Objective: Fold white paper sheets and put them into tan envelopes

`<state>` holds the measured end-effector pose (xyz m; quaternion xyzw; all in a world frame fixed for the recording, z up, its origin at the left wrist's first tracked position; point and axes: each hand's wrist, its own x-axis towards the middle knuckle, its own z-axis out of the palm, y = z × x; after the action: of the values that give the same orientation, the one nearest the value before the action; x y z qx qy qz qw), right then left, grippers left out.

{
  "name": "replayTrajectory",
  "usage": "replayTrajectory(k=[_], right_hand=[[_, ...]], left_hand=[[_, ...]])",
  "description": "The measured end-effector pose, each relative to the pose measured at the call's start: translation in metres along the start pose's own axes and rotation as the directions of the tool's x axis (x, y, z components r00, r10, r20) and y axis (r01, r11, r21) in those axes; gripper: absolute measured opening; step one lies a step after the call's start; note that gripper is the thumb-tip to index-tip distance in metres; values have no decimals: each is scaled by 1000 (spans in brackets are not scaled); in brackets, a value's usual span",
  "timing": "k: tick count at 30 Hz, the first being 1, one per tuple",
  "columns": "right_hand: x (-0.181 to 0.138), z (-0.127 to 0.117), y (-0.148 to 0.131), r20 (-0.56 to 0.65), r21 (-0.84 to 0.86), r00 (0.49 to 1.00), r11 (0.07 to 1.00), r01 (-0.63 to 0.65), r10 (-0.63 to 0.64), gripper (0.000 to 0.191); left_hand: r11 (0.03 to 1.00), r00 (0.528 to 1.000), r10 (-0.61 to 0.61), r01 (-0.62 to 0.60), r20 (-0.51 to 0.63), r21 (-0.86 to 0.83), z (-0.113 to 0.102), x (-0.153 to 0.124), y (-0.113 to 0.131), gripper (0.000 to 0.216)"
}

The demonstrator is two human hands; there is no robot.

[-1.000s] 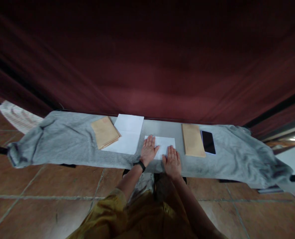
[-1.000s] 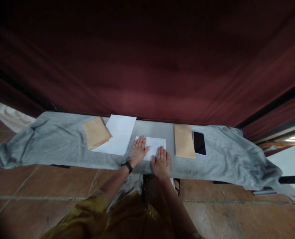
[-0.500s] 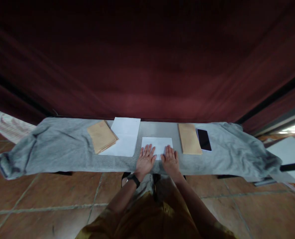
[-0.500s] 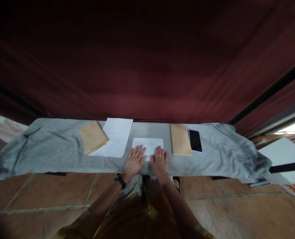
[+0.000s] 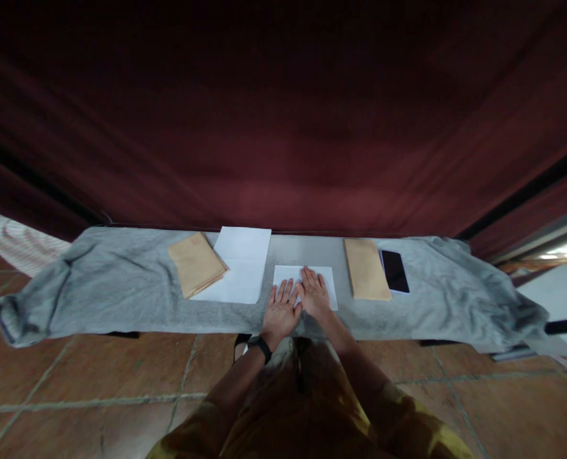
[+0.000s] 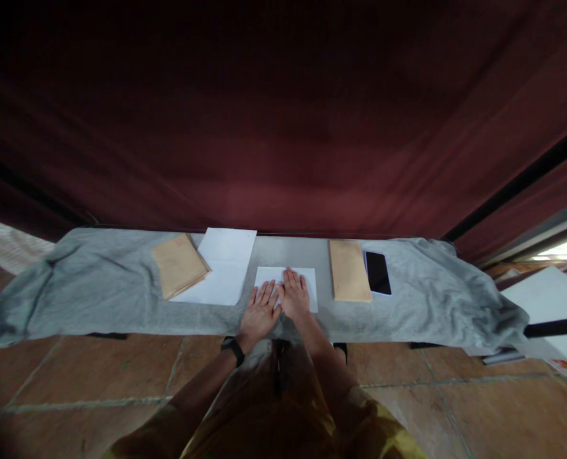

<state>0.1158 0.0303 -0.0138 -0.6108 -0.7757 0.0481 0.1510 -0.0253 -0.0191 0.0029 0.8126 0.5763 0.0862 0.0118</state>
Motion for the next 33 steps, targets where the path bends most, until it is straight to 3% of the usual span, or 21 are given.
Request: replayTrajectory(k=[20, 33], right_hand=[[-21, 6, 36, -249, -82, 965, 991, -104, 81, 62], [-66, -4, 48, -315, -108, 938, 976, -189, 147, 61]], left_hand=[[999, 1000, 0, -1, -31, -37, -1, -1, 0, 59], [998, 1000, -3, 2, -21, -57, -4, -1, 1, 61]])
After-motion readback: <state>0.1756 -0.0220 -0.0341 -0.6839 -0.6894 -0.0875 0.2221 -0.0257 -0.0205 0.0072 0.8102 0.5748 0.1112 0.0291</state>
